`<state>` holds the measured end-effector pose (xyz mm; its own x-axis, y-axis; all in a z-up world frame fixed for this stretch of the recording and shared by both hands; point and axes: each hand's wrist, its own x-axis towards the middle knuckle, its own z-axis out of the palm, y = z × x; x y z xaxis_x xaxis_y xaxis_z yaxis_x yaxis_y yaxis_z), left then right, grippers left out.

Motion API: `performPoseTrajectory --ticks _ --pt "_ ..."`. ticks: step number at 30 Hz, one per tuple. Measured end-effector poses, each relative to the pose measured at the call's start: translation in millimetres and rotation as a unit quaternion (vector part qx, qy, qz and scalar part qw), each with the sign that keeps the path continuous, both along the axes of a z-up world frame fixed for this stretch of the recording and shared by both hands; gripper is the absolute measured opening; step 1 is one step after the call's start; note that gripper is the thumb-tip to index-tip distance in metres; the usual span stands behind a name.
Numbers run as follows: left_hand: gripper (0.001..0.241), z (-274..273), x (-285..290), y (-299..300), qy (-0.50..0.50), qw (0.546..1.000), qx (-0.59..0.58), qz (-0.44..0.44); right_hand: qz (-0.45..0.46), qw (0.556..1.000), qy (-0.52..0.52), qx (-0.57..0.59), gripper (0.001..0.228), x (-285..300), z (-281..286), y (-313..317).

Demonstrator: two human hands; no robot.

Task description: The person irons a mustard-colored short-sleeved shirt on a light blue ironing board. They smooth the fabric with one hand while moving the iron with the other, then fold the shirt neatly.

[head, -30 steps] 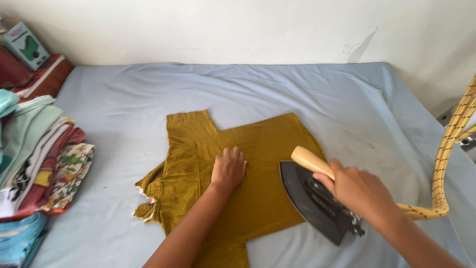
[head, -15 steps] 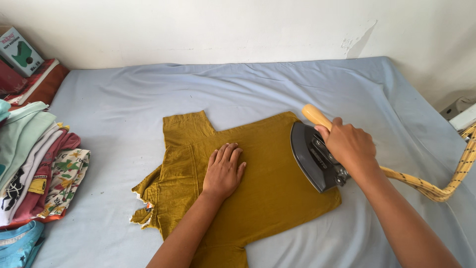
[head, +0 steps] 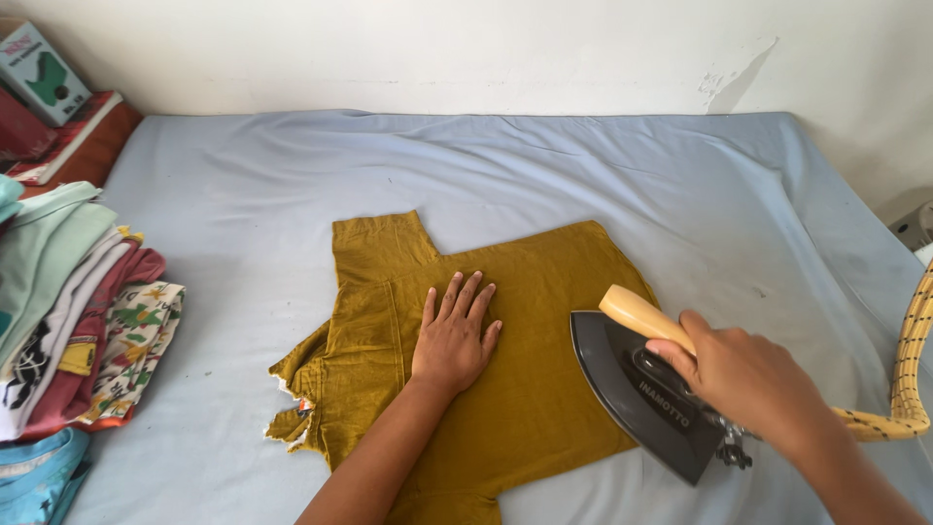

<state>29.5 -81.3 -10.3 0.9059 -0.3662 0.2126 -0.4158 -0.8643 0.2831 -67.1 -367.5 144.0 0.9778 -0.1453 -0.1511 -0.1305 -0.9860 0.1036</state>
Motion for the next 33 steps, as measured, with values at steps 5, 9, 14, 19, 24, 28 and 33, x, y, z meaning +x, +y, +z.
performPoseTrajectory --ticks 5,9,14,19,24,28,33 --pt "0.059 0.8 0.5 1.0 -0.017 1.0 -0.004 -0.003 0.022 0.993 -0.098 -0.059 0.056 -1.5 -10.1 2.3" --pt "0.059 0.5 1.5 -0.3 -0.033 0.999 0.008 -0.002 -0.01 0.989 -0.132 -0.071 0.057 32.6 -18.0 -1.3" --pt "0.059 4.9 -0.2 1.3 -0.002 1.0 0.008 0.003 -0.066 0.984 -0.161 -0.024 0.061 107.8 -26.0 -10.7" --pt "0.059 7.0 0.8 0.4 0.006 1.0 0.006 0.006 -0.043 0.984 -0.171 0.012 0.062 156.4 -28.1 -18.8" --pt "0.059 7.1 -0.2 0.7 0.001 1.0 0.013 0.007 0.092 0.987 -0.119 0.052 0.053 143.9 -10.9 -20.4" --pt "0.058 7.5 0.5 1.0 0.016 1.0 0.022 0.006 0.129 0.99 -0.058 0.03 0.054 125.7 -3.2 -9.3" --pt "0.058 5.3 1.2 0.6 0.007 1.0 0.013 0.006 0.064 0.99 -0.127 0.013 0.056 129.7 -13.9 2.3"
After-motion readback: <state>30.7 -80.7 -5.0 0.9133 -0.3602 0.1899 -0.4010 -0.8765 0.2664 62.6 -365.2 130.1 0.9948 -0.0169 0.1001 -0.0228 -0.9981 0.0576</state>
